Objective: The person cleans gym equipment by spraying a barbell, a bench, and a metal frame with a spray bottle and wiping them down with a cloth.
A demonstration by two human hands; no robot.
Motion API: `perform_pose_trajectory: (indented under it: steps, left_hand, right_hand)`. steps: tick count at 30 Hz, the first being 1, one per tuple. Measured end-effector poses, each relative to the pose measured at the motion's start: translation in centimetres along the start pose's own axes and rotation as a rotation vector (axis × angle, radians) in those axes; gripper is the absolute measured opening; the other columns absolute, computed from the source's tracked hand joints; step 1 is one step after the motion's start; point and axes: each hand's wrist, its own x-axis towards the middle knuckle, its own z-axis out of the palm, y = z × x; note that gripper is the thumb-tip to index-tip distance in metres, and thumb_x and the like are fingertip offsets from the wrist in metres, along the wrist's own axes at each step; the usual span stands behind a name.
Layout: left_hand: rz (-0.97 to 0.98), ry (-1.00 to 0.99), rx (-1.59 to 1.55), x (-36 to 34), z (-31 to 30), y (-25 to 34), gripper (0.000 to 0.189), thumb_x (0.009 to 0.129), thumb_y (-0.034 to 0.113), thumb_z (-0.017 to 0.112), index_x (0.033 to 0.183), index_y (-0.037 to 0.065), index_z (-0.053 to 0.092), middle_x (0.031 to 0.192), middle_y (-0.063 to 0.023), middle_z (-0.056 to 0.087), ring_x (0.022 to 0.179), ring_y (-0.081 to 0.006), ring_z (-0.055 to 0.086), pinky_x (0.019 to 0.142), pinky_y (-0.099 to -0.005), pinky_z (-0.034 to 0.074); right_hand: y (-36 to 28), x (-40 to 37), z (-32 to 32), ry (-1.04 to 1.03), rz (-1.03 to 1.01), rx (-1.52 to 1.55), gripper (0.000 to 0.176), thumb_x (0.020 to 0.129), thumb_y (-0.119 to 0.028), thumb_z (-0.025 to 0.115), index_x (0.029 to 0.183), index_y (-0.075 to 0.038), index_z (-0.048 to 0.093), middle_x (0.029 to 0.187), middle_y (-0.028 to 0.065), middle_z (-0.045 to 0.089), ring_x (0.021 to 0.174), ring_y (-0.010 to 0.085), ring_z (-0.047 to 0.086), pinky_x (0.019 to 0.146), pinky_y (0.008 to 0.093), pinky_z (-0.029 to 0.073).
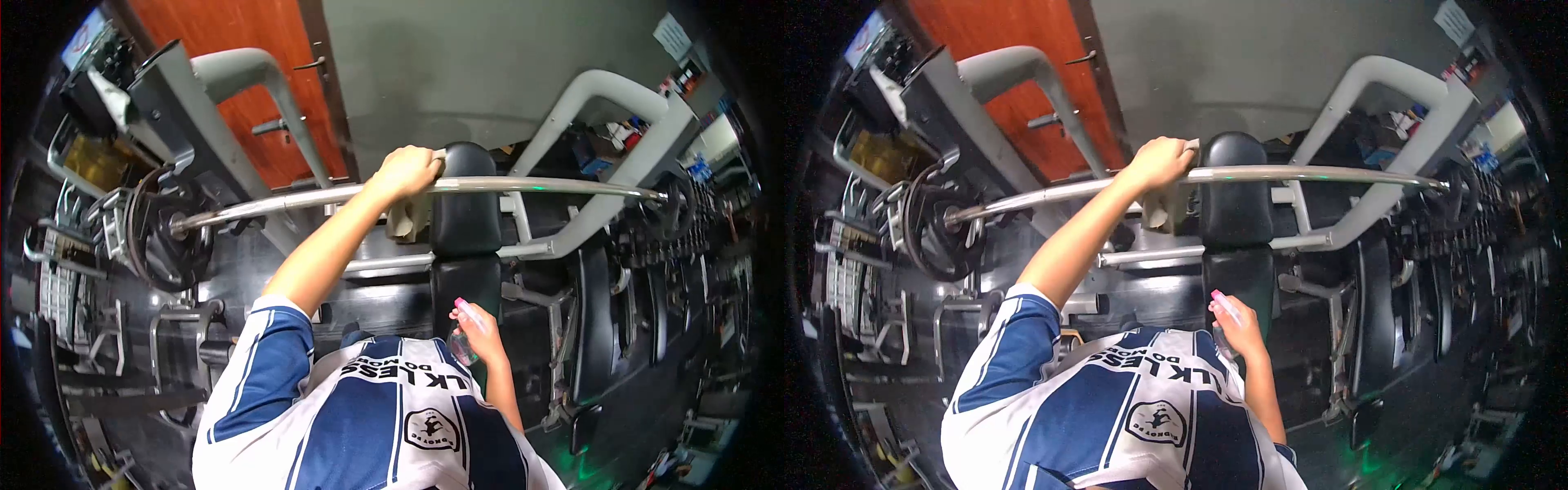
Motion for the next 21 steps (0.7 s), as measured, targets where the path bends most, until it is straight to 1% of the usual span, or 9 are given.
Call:
perform_pose_trajectory:
  steps: [2,6,7,10,12,13,14,20,21]
  left_hand:
    - [-0.054,0.125,0.059,-3.9,-0.3,2.2,0.026,0.089,0.027,0.054,0.096,0.006,0.068,0.089,-0.0207,0.070,0.085,-0.0383,0.069,0.080,-0.0494,0.053]
    - [0.283,0.615,-0.030,-7.6,4.1,0.5,0.032,0.078,0.008,0.062,0.109,0.010,0.066,0.119,-0.0078,0.068,0.112,-0.0276,0.061,0.096,-0.0427,0.044]
    - [0.253,0.623,-0.084,-8.5,4.8,0.7,0.034,0.080,0.005,0.060,0.112,0.009,0.065,0.125,-0.0047,0.065,0.122,-0.0265,0.056,0.103,-0.0458,0.038]
    - [0.190,0.591,-0.301,-11.4,6.9,0.4,0.027,0.087,0.007,0.056,0.112,0.009,0.065,0.124,-0.0062,0.066,0.124,-0.0292,0.054,0.109,-0.0500,0.032]
    - [0.169,0.539,-0.574,-12.5,7.1,-1.2,0.025,0.099,0.020,0.048,0.113,0.006,0.064,0.120,-0.0087,0.068,0.118,-0.0259,0.059,0.107,-0.0461,0.036]
    - [-0.110,0.488,-1.017,-13.3,7.0,-1.1,0.031,0.102,0.029,0.048,0.112,0.003,0.063,0.102,-0.0041,0.068,0.098,-0.0179,0.062,0.094,-0.0355,0.045]
    - [-0.326,0.524,-1.281,-13.5,7.4,-1.8,0.042,0.105,0.040,0.045,0.112,0.003,0.063,0.101,-0.0010,0.066,0.092,-0.0104,0.058,0.086,-0.0288,0.047]
    - [-0.585,0.487,-2.172,-19.4,7.5,-3.1,0.051,0.100,0.050,0.045,0.124,0.007,0.058,0.118,-0.0095,0.066,0.108,-0.0219,0.063,0.096,-0.0399,0.049]
    - [-0.509,0.539,-2.301,-20.7,7.6,-3.3,0.052,0.098,0.048,0.042,0.125,0.006,0.058,0.120,-0.0119,0.066,0.109,-0.0275,0.062,0.099,-0.0436,0.047]
  right_hand:
    - [-0.1,0.7,-0.5,-0.065,-0.015,0.026,0.029,0.096,-0.023,0.062,0.111,0.002,0.065,0.096,0.0080,0.070,0.078,0.0120,0.065,0.065,0.0279,0.054]
    - [0.3,2.0,-1.7,-0.139,-0.073,-0.093,0.030,0.096,-0.024,0.062,0.110,0.003,0.066,0.092,0.0079,0.070,0.072,0.0113,0.064,0.065,0.0276,0.054]
    - [0.3,2.3,-2.1,-0.180,-0.079,-0.150,0.030,0.096,-0.024,0.062,0.109,0.002,0.066,0.091,0.0072,0.070,0.072,0.0110,0.064,0.065,0.0275,0.053]
    - [-0.6,2.9,-2.6,-0.255,-0.062,-0.187,0.030,0.095,-0.025,0.063,0.106,0.002,0.067,0.089,0.0062,0.069,0.073,0.0107,0.063,0.065,0.0272,0.053]
    - [-0.8,3.4,-2.6,-0.282,-0.041,-0.160,0.030,0.095,-0.026,0.064,0.105,0.002,0.067,0.088,0.0058,0.069,0.073,0.0107,0.063,0.065,0.0272,0.052]
    - [-0.6,3.7,-2.7,-0.275,-0.050,-0.158,0.030,0.095,-0.026,0.064,0.105,0.002,0.067,0.088,0.0059,0.069,0.073,0.0108,0.063,0.066,0.0273,0.052]
    - [-0.4,3.9,-2.7,-0.265,-0.058,-0.157,0.030,0.095,-0.026,0.064,0.104,0.002,0.068,0.088,0.0060,0.069,0.074,0.0109,0.063,0.067,0.0275,0.053]
    - [1.0,4.8,-2.5,-0.266,-0.111,-0.156,0.032,0.095,-0.028,0.064,0.105,0.001,0.068,0.092,0.0076,0.070,0.081,0.0128,0.065,0.069,0.0282,0.053]
    - [1.1,4.9,-2.6,-0.287,-0.121,-0.178,0.032,0.095,-0.029,0.064,0.105,0.001,0.068,0.093,0.0085,0.071,0.085,0.0139,0.066,0.070,0.0285,0.054]
